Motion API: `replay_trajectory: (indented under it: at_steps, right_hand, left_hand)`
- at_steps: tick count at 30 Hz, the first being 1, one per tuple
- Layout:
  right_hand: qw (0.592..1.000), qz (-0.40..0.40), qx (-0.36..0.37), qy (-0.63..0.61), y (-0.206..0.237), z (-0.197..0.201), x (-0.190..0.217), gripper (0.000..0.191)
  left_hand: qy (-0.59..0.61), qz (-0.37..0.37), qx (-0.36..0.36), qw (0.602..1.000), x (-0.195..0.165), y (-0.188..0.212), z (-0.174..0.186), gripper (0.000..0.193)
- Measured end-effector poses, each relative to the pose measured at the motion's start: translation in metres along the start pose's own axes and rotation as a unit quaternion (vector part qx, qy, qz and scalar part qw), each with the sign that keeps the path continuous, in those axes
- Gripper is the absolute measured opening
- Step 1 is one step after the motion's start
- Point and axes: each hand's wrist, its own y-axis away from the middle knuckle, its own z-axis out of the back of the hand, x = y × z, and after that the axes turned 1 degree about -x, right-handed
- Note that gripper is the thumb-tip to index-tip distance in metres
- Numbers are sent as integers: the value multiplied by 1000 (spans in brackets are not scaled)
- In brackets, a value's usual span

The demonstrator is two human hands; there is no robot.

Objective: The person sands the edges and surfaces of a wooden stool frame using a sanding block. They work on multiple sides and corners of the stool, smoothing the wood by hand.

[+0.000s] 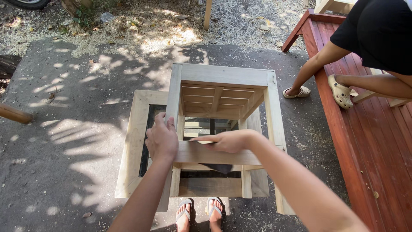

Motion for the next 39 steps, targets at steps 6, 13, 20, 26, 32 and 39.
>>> replay_trajectory:
  at_steps: [6, 13, 20, 26, 32, 39]
  right_hand:
    - [999, -41, -2, 23, -6, 2, -34, 60]
    - [993, -104, 1, -57, 34, 14, -64, 64]
    - [994, -103, 7, -41, -18, 8, 11, 76]
    - [987, -122, -4, -108, 60, 21, -75, 85]
    - [987, -98, 7, -129, -3, 7, -14, 86]
    - [980, -156, 13, -121, 12, 11, -47, 76]
  left_hand:
    - [6, 4, 10, 1000, 1, 4, 0, 47]
    - [-2, 5, 2, 1000, -2, 3, 2, 48]
    - [-6, 4, 16, 1000, 0, 4, 3, 47]
    - [5, 8, 17, 1000, -2, 3, 4, 47]
    - [-7, -6, 4, 1000, -2, 2, 6, 48]
    - [5, -2, 9, 1000, -3, 2, 5, 47]
